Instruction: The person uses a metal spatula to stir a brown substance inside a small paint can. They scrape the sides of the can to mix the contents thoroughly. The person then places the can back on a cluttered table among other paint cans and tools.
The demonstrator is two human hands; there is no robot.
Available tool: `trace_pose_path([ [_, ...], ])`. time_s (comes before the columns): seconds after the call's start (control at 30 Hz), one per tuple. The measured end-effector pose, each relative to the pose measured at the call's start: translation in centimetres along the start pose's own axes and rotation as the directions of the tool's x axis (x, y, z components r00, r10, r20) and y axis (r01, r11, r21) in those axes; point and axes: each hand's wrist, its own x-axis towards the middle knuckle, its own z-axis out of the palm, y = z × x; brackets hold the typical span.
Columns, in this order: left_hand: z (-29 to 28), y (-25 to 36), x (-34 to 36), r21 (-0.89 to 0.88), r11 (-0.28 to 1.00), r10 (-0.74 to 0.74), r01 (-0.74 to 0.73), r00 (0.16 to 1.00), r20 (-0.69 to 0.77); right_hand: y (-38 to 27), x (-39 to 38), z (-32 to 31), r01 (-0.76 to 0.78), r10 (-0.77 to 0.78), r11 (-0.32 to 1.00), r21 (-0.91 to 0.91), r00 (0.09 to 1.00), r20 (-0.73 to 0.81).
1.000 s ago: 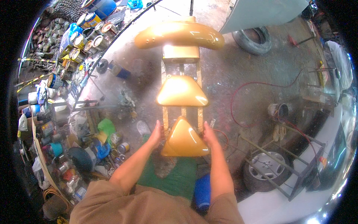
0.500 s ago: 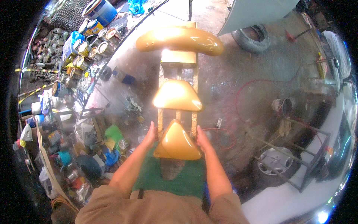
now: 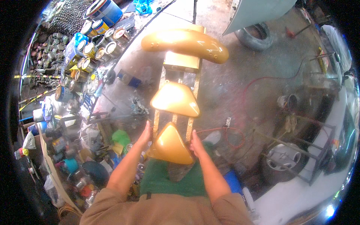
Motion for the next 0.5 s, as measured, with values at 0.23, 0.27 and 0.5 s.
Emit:
trace_pose_path([
  [0.23,-6.1,-3.0,4.2,-0.115,0.993,-0.029,0.032,0.999,0.031,-0.3,-1.5,5.0,-0.016,0.009,0.999,0.045,0.99,0.138],
  [0.27,-6.5,-2.8,4.5,-0.114,0.993,-0.021,0.025,0.999,0.039,-0.4,-1.4,5.5,-0.014,0.01,1.0,0.027,0.987,0.161],
  [0.5,-7.0,1.2,1.7,0.128,0.992,-0.001,0.01,0.998,-0.071,0.3,-0.3,7.5,-0.059,0.058,0.998,0.008,0.994,0.093],
])
